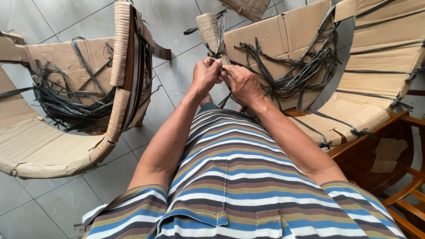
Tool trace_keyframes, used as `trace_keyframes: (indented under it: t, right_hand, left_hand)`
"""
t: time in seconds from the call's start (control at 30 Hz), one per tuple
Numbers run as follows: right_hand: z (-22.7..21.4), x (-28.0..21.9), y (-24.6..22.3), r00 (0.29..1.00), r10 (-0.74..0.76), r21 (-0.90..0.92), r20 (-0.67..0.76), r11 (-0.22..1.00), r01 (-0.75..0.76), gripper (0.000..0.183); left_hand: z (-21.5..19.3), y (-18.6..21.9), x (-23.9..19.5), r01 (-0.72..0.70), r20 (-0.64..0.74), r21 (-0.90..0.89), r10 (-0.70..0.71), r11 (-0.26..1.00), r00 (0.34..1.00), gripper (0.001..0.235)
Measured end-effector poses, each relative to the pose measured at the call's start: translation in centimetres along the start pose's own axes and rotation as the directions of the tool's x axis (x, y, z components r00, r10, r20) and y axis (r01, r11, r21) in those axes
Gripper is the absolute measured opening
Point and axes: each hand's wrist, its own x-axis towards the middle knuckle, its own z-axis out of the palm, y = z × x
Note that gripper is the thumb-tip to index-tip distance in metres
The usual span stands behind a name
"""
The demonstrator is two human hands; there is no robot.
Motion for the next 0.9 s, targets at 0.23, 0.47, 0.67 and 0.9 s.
trace_keyframes:
  t: [0.23,0.47,0.67,0.9]
  right_hand:
    - [0.7,0.4,1.1,0.963,-0.238,-0.328,-0.122,0.926,0.187,0.013]
    - [-4.5,3.1,-0.1,0.934,-0.047,0.003,0.354,0.999,0.049,0.005]
    - [-5.8,4.3,-0.3,0.830,0.163,0.139,0.533,0.951,-0.276,0.010]
    - [-5.3,3.8,0.4,0.839,0.222,0.233,0.496,0.897,-0.375,0.011]
  left_hand:
    - [0.0,-1.5,1.6,0.095,0.007,0.053,-0.096,0.994,0.995,0.024]
    - [-0.6,1.7,-1.3,0.022,0.054,0.299,-0.040,0.954,0.998,0.030]
    - [-1.2,0.5,-2.6,-0.207,0.053,0.399,0.202,0.893,0.978,0.027]
    - [-1.9,-0.9,-4.6,-0.547,0.259,0.731,0.576,0.408,0.776,0.032]
